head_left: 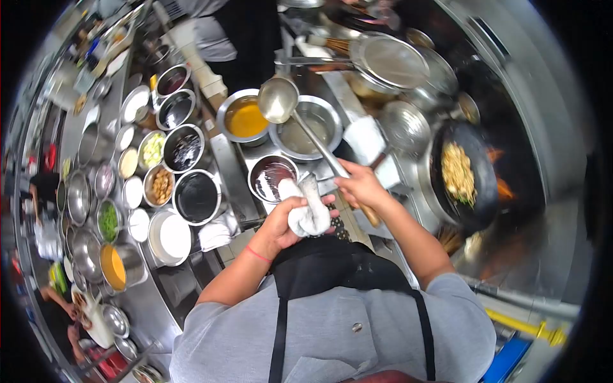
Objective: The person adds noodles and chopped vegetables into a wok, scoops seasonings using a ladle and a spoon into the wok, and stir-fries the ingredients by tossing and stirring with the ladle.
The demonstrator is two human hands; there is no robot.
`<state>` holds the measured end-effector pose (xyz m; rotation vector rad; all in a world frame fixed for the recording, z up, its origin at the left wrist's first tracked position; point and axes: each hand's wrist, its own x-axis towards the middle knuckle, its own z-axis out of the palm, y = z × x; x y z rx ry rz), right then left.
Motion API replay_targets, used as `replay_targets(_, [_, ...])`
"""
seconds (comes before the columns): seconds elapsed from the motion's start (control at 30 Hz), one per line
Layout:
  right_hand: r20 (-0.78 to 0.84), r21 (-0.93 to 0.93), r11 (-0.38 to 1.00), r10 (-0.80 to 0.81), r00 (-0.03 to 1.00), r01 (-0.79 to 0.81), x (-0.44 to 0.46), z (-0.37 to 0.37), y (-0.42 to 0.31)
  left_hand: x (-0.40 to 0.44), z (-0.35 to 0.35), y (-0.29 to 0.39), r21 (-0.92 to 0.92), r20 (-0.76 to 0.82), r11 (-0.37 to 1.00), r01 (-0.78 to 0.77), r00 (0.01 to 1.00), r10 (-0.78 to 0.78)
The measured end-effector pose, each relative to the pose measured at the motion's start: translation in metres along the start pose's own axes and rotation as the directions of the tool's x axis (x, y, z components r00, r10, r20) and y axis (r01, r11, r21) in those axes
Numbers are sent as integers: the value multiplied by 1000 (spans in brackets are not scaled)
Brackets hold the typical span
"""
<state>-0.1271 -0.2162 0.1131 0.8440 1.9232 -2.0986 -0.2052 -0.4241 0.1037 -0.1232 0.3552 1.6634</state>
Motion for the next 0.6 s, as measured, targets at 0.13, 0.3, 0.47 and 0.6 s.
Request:
replay_targets(0.13, [-25,-428,895,-155,988,130,159,65,15,-59,-34,37,95,83,981,-172,983,164])
replay_targets(0.3, [-55,-681,720,-231,971,133,235,105,41,-109,-50,71,122,15,944,-305,952,306])
replay_targets(0.47, [-33,-188,971,145,989,-148,209,103,35,-117,-65,80,201,-86,912,-358,921,380])
replay_targets(0.6, [76,227,949,207,975,-219,186,74,30,-104,-64,80,230,-116,910,-345,919,377])
